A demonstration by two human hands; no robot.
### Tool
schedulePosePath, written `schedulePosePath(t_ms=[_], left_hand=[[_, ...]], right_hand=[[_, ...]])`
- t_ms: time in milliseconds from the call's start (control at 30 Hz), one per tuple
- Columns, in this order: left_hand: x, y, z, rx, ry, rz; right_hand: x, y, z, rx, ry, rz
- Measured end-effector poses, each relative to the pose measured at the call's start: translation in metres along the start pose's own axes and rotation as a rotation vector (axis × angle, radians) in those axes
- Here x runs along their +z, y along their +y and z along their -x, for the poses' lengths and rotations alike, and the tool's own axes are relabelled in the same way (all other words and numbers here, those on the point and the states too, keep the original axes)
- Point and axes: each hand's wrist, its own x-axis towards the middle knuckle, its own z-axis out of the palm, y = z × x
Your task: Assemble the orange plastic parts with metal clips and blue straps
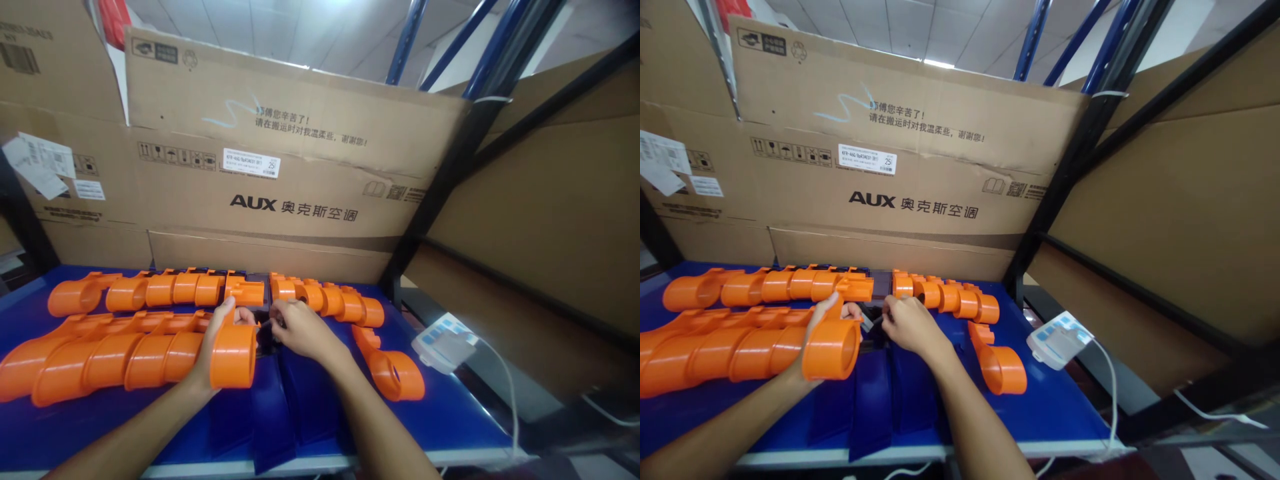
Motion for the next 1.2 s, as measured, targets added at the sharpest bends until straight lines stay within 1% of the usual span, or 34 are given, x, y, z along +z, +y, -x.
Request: schedulePosePath(t_ms=[200, 367, 567, 733, 900, 1200], left_hand=[[0.005, 0.000, 0.002, 0.035, 0.016, -0.037], [0.003, -0.005, 0.002, 0.099, 0.038, -0.099], [0.002, -0.008, -0.001, 0.166, 0.099, -0.206], [0.003, -0.008, -0.002, 0.191, 0.109, -0.205], [0.004, -0.007, -0.002, 0.192, 0.118, -0.212], [0.005, -0.008, -0.001, 0.206, 0.146, -0.234]], right_hand=[[0.003, 0.004, -0.001, -0.032, 0.012, -0.109], [0.005, 0.010, -0.002, -0.039, 0.049, -0.157], [0.006, 0.013, -0.002, -0.029, 0.053, -0.161], [0.004, 0.015, -0.001, -0.022, 0.054, -0.152], [0.003, 0.015, 0.000, -0.050, 0.064, -0.157], [0.006, 0.022, 0.000, -0.046, 0.164, -0.117]])
